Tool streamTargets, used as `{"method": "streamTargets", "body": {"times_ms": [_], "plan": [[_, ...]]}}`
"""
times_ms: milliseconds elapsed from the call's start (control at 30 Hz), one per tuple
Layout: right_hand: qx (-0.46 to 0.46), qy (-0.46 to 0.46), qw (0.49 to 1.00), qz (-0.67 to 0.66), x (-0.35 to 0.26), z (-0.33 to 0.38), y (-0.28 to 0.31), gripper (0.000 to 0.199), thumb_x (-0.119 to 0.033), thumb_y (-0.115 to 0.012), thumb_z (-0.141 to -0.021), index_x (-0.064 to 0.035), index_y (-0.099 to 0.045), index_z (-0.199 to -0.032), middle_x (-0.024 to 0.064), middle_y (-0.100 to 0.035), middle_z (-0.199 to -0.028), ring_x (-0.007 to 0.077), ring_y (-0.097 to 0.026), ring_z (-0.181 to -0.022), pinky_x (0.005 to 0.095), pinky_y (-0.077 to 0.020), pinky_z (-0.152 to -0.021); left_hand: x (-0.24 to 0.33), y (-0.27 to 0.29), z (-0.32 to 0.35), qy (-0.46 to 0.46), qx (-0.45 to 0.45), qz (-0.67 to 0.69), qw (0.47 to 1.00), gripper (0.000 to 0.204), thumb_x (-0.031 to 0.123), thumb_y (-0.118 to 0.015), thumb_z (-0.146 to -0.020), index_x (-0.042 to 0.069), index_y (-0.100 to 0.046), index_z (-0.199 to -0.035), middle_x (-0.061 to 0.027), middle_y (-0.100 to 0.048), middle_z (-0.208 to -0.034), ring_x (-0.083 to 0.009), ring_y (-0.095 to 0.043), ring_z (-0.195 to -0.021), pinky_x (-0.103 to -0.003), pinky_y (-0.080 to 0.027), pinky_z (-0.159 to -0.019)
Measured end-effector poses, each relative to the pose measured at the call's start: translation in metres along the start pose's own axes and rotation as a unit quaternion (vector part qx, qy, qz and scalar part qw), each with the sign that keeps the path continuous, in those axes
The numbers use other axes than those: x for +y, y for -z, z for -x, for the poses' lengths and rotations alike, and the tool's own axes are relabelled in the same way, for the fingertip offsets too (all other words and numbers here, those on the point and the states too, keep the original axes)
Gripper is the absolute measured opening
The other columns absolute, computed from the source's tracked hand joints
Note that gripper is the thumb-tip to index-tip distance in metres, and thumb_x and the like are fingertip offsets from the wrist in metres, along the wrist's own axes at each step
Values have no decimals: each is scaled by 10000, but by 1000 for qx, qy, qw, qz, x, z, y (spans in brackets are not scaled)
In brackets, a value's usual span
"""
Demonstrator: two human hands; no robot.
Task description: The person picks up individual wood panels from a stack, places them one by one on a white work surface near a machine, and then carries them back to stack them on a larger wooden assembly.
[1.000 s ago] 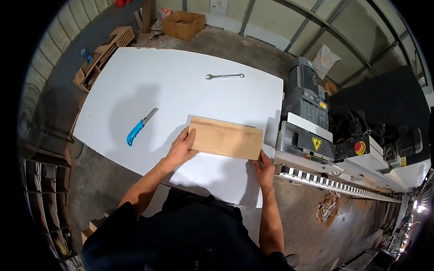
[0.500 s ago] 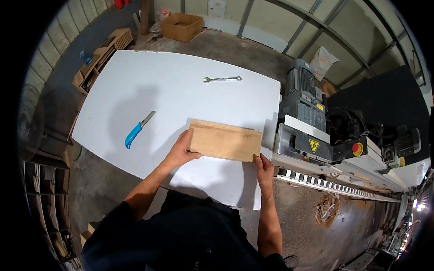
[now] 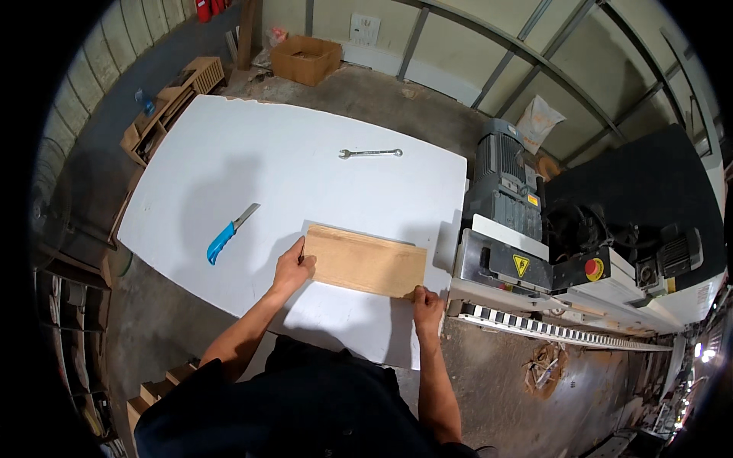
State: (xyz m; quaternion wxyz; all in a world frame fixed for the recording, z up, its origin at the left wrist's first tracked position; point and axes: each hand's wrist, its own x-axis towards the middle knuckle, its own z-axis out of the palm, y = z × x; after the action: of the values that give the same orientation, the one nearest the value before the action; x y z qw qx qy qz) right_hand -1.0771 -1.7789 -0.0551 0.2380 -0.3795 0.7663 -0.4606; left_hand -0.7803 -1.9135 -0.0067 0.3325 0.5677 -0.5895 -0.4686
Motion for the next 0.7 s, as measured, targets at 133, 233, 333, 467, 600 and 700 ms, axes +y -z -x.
{"method": "streamTargets", "body": {"times_ms": [133,233,333,467,600,700], "plan": [[4,22,999,27,-15,2,1,316,-243,-555,-894,57,-585,-799,166,-480,-602,148,-471,-584,333,-405,-563,-16,3,-4,-8,-7,4,1000,564,140,-571,-814,-31,-418,-1329,-157,-653,-861,-199,-619,-752,-301,-483,-726],[-27,-20,999,4,-22,3,7,328,-256,-561,-899,61,-596,-823,161,-564,-639,120,-505,-626,326,-416,-575,-9,2,-3,-18,2,-38,999,566,133,-566,-818,-32,-405,-1335,-154,-653,-854,-192,-618,-742,-298,-485,-726],[-33,-73,997,-20,-27,6,11,364,-285,-610,-887,66,-663,-965,98,-654,-780,122,-549,-711,277,-455,-649,0,3,0,11,-33,-41,999,573,140,-571,-825,-29,-392,-1343,-161,-655,-896,-198,-625,-792,-302,-486,-751],[-23,-66,994,-82,-5,5,9,379,-284,-627,-885,61,-652,-1039,77,-665,-846,120,-572,-755,264,-477,-699,-5,0,-2,-14,-17,19,1000,609,160,-595,-831,-60,-358,-1348,-179,-631,-1024,-189,-612,-901,-294,-482,-795],[-7,-92,982,-162,-6,3,9,411,-265,-628,-889,49,-594,-1152,59,-653,-949,120,-579,-814,268,-485,-751,-15,1,-4,-20,19,19,999,659,158,-626,-817,-103,-327,-1343,-203,-572,-1142,-221,-598,-943,-282,-482,-809],[7,-121,937,-328,-15,-5,20,300,-271,-633,-888,-5,-627,-1026,30,-637,-875,104,-578,-778,266,-489,-751,6,5,-1,-35,21,-18,999,637,111,-615,-797,-98,-344,-1333,-258,-464,-1280,-326,-512,-1128,-346,-417,-951]]}}
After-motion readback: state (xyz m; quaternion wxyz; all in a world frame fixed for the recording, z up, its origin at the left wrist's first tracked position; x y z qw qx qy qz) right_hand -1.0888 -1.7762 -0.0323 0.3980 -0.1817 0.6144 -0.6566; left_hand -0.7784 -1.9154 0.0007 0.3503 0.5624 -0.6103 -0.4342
